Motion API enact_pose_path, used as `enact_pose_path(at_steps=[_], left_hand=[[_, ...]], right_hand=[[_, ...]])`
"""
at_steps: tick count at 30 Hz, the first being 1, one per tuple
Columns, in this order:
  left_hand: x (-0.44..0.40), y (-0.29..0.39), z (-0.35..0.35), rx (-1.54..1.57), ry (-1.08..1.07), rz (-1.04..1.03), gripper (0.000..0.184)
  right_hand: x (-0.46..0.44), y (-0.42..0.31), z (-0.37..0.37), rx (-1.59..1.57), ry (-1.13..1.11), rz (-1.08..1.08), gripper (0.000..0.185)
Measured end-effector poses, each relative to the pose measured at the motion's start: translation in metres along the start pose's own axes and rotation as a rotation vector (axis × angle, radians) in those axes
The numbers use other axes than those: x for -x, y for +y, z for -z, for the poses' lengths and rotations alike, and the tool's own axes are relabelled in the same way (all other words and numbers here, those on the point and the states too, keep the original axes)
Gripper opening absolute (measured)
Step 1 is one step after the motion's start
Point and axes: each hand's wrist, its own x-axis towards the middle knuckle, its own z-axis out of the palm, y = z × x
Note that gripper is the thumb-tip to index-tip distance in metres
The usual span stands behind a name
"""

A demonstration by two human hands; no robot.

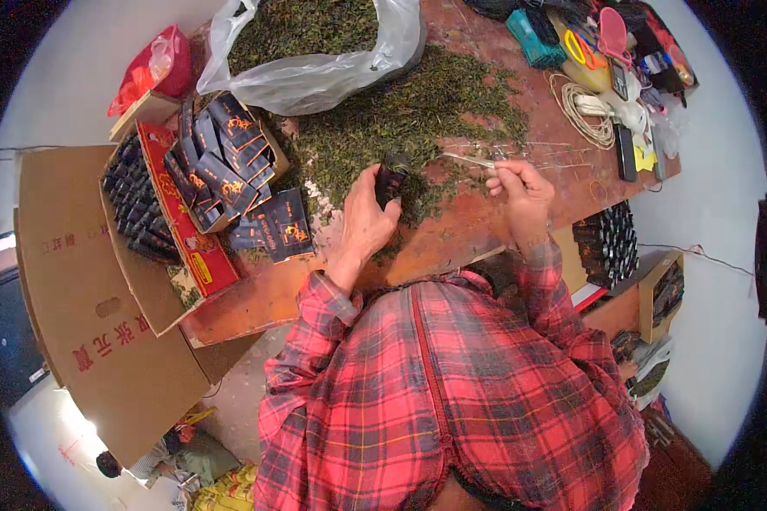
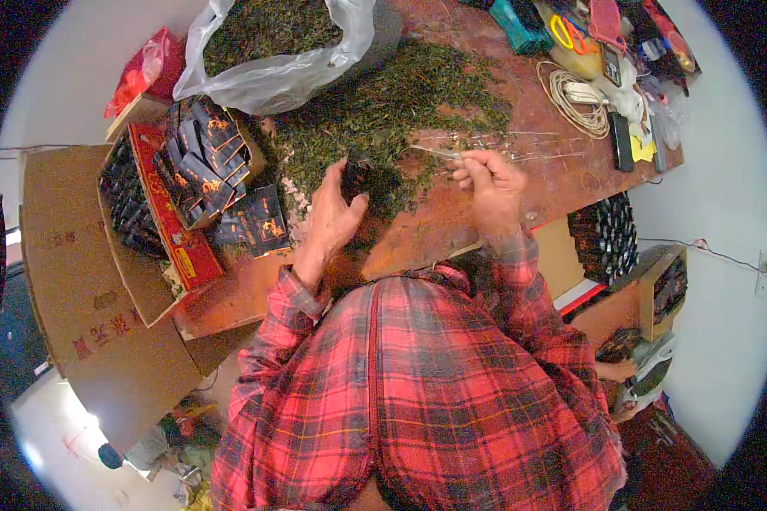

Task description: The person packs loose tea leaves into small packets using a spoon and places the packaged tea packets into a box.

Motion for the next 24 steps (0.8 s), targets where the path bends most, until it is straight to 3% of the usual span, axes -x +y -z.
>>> enact_pose_path(at_steps=[4,7,10,13,24], left_hand=[[0.0,0.011,0.003,0.081,-0.043,0.111,0.061],[-0.001,0.011,0.0,0.062,0.026,-0.001,0.06],[-0.001,0.011,0.003,0.031,-0.028,0.02,0.067],[-0.001,0.01,-0.001,0.053,0.055,-0.036,0.059],[-0.003,0.011,-0.001,0.09,0.023,0.028,0.061]], right_hand=[[0.0,-0.02,0.0,-0.014,0.0,-0.002,0.014],[-0.003,-0.029,-0.001,0.016,-0.019,0.013,0.014],[0.0,-0.035,-0.002,0.039,-0.036,0.039,0.014],[-0.002,-0.043,-0.003,0.064,-0.063,0.065,0.015],[-0.01,-0.065,-0.01,0.159,-0.113,0.127,0.017]])
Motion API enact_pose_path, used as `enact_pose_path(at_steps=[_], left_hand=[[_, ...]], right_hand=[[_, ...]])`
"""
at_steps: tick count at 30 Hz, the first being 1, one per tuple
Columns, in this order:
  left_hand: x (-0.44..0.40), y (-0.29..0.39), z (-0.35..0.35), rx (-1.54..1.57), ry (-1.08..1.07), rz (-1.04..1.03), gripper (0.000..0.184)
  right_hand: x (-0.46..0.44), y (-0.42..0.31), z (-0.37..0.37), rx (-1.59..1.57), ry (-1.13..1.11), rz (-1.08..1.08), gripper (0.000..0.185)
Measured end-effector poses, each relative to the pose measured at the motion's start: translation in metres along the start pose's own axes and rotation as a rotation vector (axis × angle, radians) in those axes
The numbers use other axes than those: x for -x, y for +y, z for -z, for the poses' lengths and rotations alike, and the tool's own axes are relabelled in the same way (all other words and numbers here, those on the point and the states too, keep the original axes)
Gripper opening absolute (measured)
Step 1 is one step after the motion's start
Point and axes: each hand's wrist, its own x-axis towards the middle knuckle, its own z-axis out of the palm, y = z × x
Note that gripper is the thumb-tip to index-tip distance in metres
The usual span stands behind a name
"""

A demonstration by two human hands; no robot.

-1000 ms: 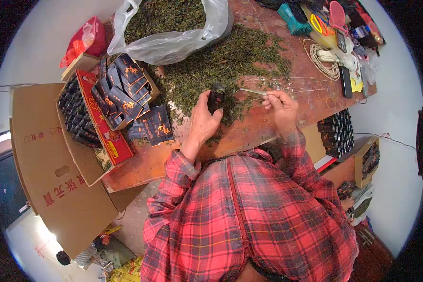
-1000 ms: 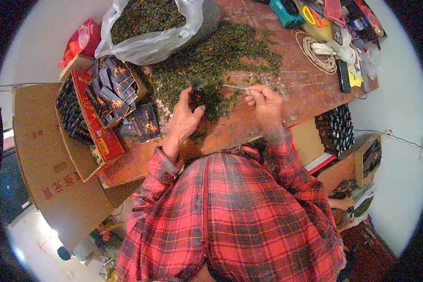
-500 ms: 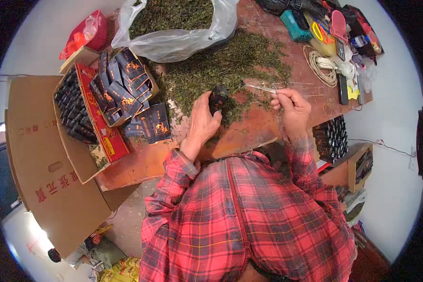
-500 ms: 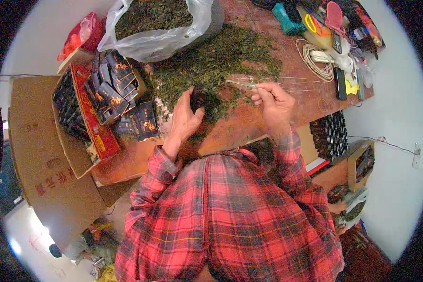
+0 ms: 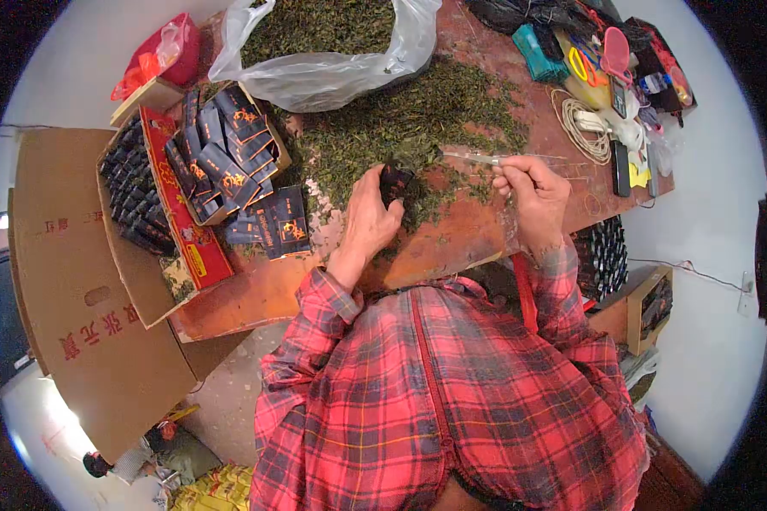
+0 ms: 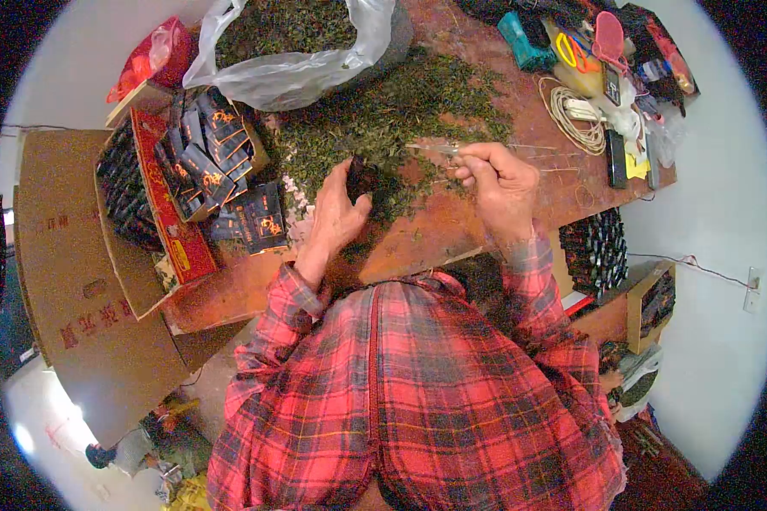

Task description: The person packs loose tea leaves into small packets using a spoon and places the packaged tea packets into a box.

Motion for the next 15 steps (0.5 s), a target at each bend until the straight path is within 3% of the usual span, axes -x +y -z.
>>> enact_pose_path(at_steps=[8,15], left_hand=[[0.0,-0.006,0.0,-0.012,-0.014,0.017,0.063],[-0.001,-0.005,0.0,0.017,-0.013,0.02,0.063]], right_hand=[[-0.003,-0.004,-0.003,0.071,-0.031,0.041,0.015],[-0.002,-0.022,-0.008,0.301,-0.097,0.229,0.012]])
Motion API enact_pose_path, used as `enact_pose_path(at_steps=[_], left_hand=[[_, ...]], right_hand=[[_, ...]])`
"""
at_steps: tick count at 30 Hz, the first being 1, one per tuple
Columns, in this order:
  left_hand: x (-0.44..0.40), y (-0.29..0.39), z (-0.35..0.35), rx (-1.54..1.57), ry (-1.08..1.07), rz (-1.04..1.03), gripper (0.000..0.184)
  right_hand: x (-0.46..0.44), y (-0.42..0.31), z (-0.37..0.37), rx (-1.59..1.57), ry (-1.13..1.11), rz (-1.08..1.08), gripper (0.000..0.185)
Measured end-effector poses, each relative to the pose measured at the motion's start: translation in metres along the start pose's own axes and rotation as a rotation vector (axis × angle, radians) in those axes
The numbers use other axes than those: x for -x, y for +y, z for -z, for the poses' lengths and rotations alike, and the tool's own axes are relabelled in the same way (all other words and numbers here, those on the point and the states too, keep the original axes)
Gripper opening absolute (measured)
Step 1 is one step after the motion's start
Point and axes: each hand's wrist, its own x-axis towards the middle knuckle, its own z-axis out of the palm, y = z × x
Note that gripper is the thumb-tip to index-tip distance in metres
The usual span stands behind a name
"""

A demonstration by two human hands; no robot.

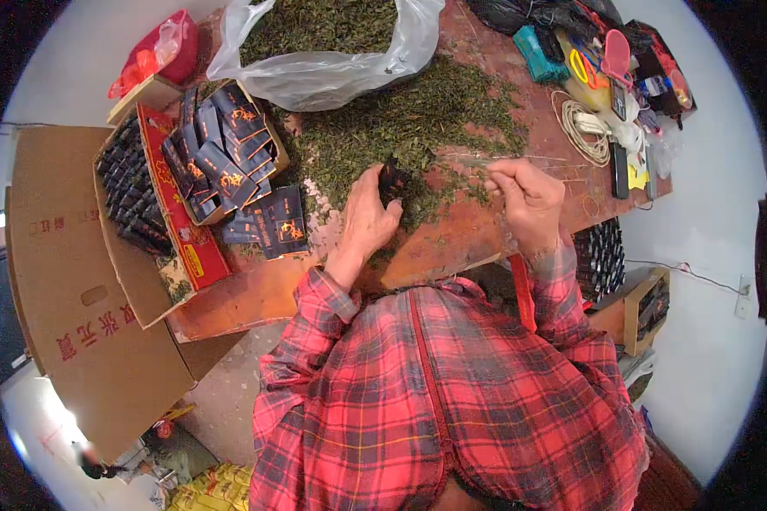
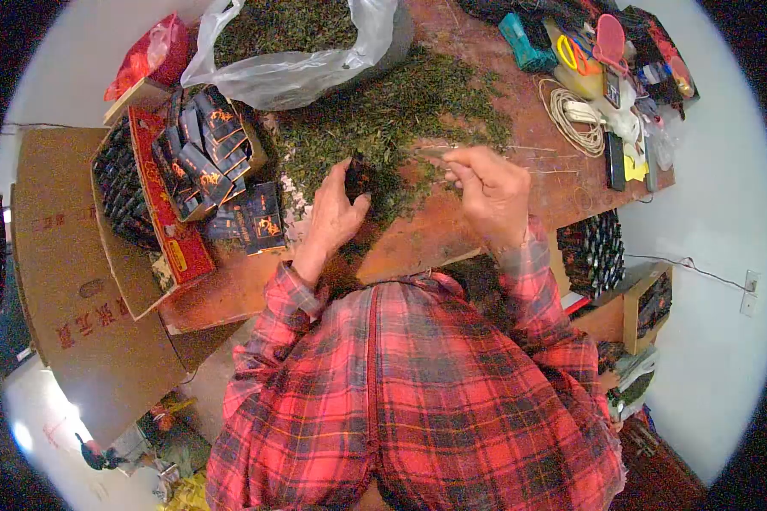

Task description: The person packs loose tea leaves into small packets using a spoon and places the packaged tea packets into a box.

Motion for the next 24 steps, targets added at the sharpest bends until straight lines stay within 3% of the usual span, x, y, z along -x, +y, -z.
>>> enact_pose_path(at_steps=[8,14,24], left_hand=[[-0.002,-0.003,-0.003,0.001,-0.018,0.015,0.064],[-0.001,-0.01,-0.005,-0.038,0.008,0.002,0.064],[0.002,0.0,0.0,0.01,-0.019,0.03,0.061]], right_hand=[[-0.012,-0.014,0.001,0.27,-0.088,0.473,0.022],[-0.013,-0.028,0.003,0.333,-0.159,0.5,0.034],[-0.021,-0.046,0.003,0.376,-0.166,0.573,0.029]])
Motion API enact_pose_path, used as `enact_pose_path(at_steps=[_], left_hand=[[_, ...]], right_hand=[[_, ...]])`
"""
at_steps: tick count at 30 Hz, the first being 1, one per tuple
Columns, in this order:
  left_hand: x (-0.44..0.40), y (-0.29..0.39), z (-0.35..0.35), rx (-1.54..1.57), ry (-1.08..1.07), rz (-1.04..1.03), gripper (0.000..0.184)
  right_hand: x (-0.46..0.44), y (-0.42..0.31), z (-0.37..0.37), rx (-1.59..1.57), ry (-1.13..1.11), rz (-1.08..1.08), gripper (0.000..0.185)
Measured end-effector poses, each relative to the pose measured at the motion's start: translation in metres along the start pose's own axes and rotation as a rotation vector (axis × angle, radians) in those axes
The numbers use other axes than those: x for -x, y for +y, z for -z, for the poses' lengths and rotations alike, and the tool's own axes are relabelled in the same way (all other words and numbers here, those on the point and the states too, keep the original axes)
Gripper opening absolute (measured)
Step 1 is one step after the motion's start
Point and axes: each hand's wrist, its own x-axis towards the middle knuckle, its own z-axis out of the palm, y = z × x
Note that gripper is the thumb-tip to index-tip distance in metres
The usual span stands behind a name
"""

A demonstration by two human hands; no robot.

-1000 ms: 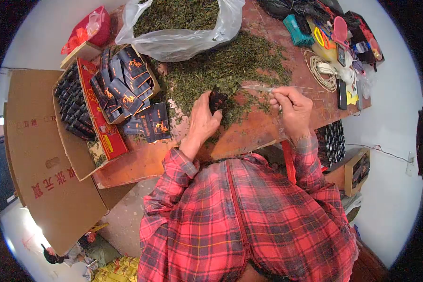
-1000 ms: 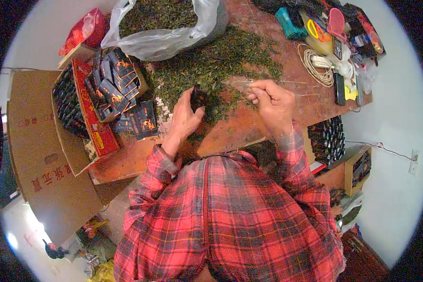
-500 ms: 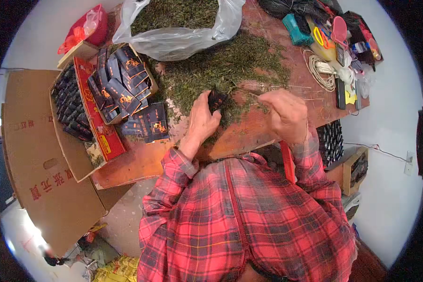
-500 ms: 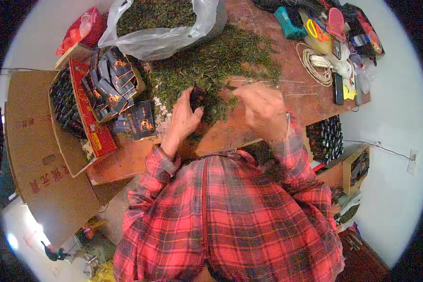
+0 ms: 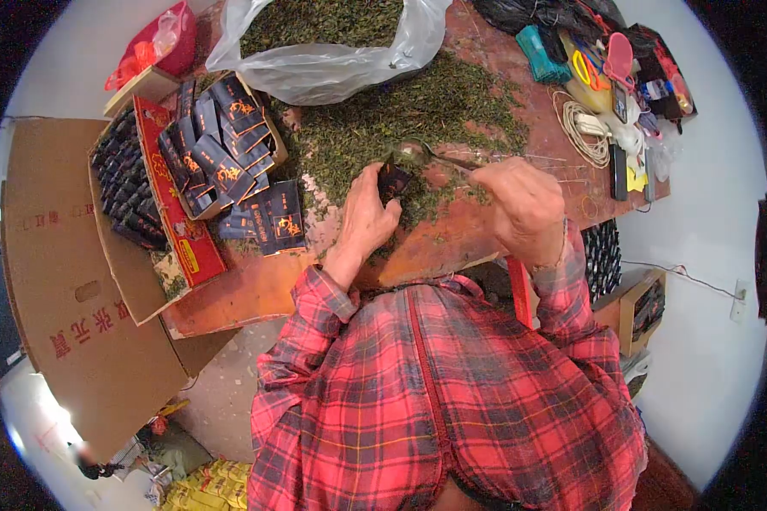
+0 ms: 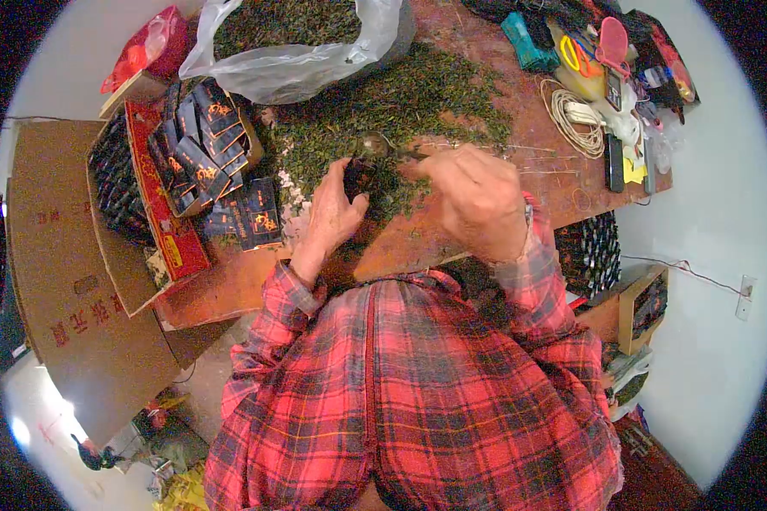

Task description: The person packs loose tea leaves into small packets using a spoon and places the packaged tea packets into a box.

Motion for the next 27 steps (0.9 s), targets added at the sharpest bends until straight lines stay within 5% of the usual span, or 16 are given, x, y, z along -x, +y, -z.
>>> enact_pose_path(at_steps=[13,23,27], left_hand=[[0.004,0.007,0.002,0.055,-0.009,0.055,0.057],[0.01,0.001,-0.004,0.022,0.159,-0.142,0.055],[0.013,0.003,-0.002,0.031,0.205,-0.13,0.057]], right_hand=[[0.002,-0.012,-0.004,-0.008,-0.081,-0.004,0.029],[0.003,-0.014,-0.008,0.051,-0.225,-0.051,0.038],[0.006,-0.014,-0.004,0.026,-0.094,-0.047,0.036]])
